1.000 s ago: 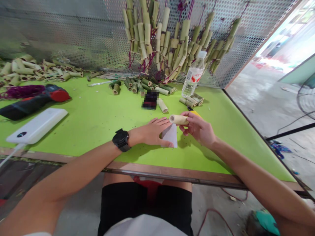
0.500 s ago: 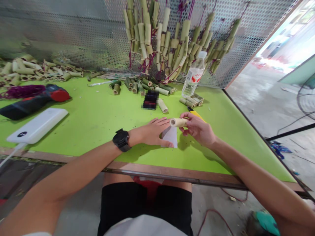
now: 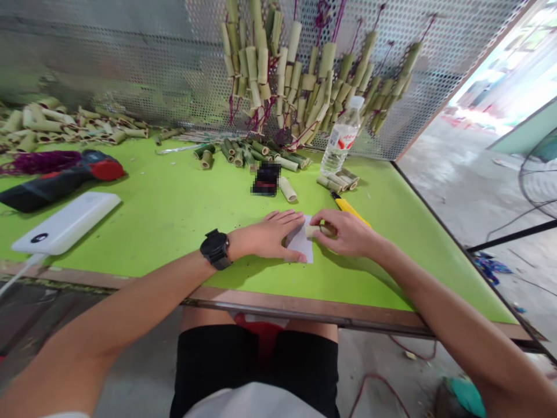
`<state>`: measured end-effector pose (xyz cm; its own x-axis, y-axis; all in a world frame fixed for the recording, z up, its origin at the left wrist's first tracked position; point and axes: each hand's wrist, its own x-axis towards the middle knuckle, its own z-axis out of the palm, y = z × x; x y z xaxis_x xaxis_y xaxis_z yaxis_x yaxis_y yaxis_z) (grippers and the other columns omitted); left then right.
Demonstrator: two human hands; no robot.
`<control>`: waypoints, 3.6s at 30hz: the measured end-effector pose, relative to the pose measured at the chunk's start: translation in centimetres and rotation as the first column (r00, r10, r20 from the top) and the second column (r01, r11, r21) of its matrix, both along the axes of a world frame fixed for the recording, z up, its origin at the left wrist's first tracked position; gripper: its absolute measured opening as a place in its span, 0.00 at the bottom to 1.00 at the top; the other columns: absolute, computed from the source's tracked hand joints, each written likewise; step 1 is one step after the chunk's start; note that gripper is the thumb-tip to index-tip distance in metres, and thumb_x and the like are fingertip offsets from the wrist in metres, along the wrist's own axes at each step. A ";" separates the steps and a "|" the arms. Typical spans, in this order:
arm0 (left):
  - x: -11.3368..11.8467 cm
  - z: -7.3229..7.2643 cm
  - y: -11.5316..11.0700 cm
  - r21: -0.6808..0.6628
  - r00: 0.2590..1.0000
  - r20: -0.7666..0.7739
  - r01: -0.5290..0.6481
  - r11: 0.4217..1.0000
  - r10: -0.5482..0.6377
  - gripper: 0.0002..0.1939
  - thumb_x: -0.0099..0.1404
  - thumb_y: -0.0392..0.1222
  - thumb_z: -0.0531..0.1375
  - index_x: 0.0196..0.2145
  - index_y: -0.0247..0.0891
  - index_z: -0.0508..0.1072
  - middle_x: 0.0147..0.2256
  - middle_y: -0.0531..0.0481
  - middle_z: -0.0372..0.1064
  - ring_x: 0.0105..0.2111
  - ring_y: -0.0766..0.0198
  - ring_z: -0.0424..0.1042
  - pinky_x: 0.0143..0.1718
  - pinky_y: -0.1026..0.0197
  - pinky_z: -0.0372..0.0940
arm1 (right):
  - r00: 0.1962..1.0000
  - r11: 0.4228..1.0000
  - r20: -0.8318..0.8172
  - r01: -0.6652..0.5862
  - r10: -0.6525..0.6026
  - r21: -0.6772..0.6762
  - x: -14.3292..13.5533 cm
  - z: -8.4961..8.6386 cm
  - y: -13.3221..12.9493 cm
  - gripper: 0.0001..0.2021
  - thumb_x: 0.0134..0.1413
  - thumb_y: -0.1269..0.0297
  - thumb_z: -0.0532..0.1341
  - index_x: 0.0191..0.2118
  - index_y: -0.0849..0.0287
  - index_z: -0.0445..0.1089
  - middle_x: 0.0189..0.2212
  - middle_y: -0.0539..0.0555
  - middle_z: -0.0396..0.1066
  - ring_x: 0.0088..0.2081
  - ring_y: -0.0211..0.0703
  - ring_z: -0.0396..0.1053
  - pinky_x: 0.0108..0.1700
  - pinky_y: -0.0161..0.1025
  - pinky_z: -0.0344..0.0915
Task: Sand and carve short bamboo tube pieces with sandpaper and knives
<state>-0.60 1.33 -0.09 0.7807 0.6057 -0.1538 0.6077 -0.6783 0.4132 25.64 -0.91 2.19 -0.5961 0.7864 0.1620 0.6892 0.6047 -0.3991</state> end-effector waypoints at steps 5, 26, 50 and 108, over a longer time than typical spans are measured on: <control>-0.1 -0.1 0.0 0.005 1.000 0.013 0.011 1.000 -0.011 0.63 0.66 0.84 0.53 0.82 0.38 0.46 0.82 0.37 0.36 0.82 0.42 0.37 0.80 0.43 0.36 | 0.994 0.999 0.108 0.007 -0.001 -0.051 -0.4 0.4 -0.4 0.17 0.67 0.49 0.61 0.51 0.54 0.78 0.38 0.56 0.81 0.34 0.48 0.73 0.40 0.44 0.61; 0.0 0.2 -0.2 -0.005 1.000 -0.010 0.000 1.000 0.000 0.63 0.66 0.84 0.54 0.82 0.35 0.46 0.82 0.37 0.35 0.82 0.42 0.36 0.80 0.42 0.35 | 0.979 0.992 0.162 0.129 -0.128 0.002 0.8 0.9 0.6 0.20 0.64 0.42 0.64 0.36 0.55 0.77 0.30 0.55 0.78 0.30 0.46 0.69 0.34 0.41 0.55; -0.1 0.0 -0.1 0.007 1.000 -0.011 0.008 1.000 -0.008 0.62 0.67 0.84 0.53 0.82 0.38 0.46 0.82 0.38 0.36 0.82 0.41 0.36 0.80 0.41 0.36 | 0.967 0.986 0.189 0.167 -0.169 0.029 0.1 0.0 0.6 0.20 0.66 0.41 0.63 0.39 0.54 0.78 0.33 0.56 0.80 0.34 0.49 0.71 0.35 0.42 0.56; 0.2 0.0 -0.2 0.028 0.999 -0.038 -0.002 1.000 0.003 0.63 0.68 0.83 0.52 0.82 0.34 0.46 0.81 0.36 0.35 0.82 0.43 0.36 0.80 0.43 0.35 | 0.990 0.998 -0.129 -0.048 0.054 0.045 1.3 -1.3 1.6 0.17 0.71 0.51 0.64 0.54 0.55 0.82 0.47 0.61 0.80 0.40 0.49 0.78 0.46 0.46 0.73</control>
